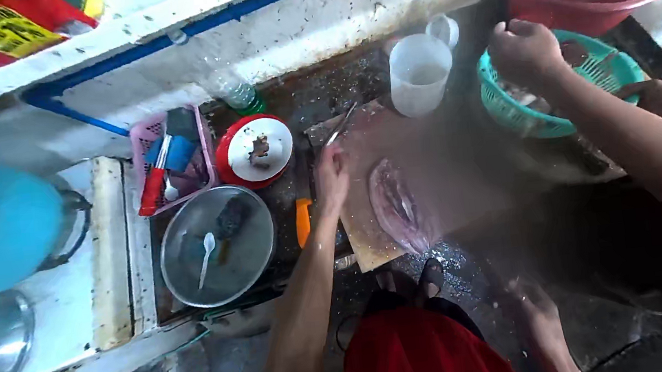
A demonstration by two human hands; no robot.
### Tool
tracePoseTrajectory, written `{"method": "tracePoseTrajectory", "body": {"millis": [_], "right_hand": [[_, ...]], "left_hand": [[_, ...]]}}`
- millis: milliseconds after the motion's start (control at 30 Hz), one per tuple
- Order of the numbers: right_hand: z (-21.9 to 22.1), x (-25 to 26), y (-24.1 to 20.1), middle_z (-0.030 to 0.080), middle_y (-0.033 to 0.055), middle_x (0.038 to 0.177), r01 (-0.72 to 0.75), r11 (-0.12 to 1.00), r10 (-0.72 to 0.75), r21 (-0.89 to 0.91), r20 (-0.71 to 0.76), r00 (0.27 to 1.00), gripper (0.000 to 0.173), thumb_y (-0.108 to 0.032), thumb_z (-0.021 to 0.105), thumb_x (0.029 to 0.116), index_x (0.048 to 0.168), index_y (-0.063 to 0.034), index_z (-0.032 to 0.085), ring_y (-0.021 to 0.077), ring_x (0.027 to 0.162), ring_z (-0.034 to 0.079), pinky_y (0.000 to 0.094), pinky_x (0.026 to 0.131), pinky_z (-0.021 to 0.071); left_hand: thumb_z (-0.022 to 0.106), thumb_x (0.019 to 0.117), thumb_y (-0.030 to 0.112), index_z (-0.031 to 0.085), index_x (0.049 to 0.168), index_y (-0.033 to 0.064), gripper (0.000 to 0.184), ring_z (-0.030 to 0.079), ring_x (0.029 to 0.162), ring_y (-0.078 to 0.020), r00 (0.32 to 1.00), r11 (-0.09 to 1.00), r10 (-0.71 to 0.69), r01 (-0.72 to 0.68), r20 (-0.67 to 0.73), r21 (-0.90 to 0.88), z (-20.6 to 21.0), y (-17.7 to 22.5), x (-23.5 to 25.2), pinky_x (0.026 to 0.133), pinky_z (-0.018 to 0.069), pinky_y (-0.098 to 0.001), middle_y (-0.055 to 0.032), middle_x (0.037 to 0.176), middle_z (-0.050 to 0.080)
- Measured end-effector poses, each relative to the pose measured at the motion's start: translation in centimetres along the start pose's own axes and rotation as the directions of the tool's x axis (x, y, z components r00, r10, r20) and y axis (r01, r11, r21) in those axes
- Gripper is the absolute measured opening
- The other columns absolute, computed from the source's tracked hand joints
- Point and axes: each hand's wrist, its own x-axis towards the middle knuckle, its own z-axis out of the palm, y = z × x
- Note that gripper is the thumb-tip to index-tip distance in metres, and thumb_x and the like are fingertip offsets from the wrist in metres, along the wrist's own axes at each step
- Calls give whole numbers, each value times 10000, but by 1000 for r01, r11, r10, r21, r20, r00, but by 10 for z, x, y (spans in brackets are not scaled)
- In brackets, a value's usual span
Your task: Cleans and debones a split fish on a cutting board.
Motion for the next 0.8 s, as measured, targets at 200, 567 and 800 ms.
{"method": "tracePoseTrajectory", "body": {"millis": [200, 567, 800], "right_hand": [[25, -25, 8, 745, 137, 896, 15, 994, -18, -111, -20, 1000, 317, -203, 578, 1007, 1227, 24, 545, 228, 668, 730, 341, 526, 605], [20, 8, -38, 752, 70, 953, 193, 902, -125, -387, 196, 973, 522, -292, 762, 876, 1281, -16, 583, 184, 789, 742, 384, 712, 648], [3, 40, -56, 735, 67, 1012, 364, 694, -40, -621, 471, 881, 646, -546, 751, 875, 1341, -125, 600, 200, 885, 723, 480, 857, 607]], "left_hand": [[398, 1054, 445, 317, 1602, 40, 687, 184, 1569, -362, 966, 862, 91, -198, 242, 466, 45, -63, -105, 1252, 186, -577, -162, 1667, 296], [438, 1007, 590, 349, 1589, 36, 808, 217, 1560, -370, 852, 808, 335, -479, 403, 342, 81, -14, -198, 1236, 198, -630, -189, 1669, 277], [554, 1007, 446, 603, 1372, 74, 524, 576, 1272, -402, 994, 894, -42, -9, 105, 448, 93, 8, -6, 1103, 400, -636, -203, 1326, 638]]}}
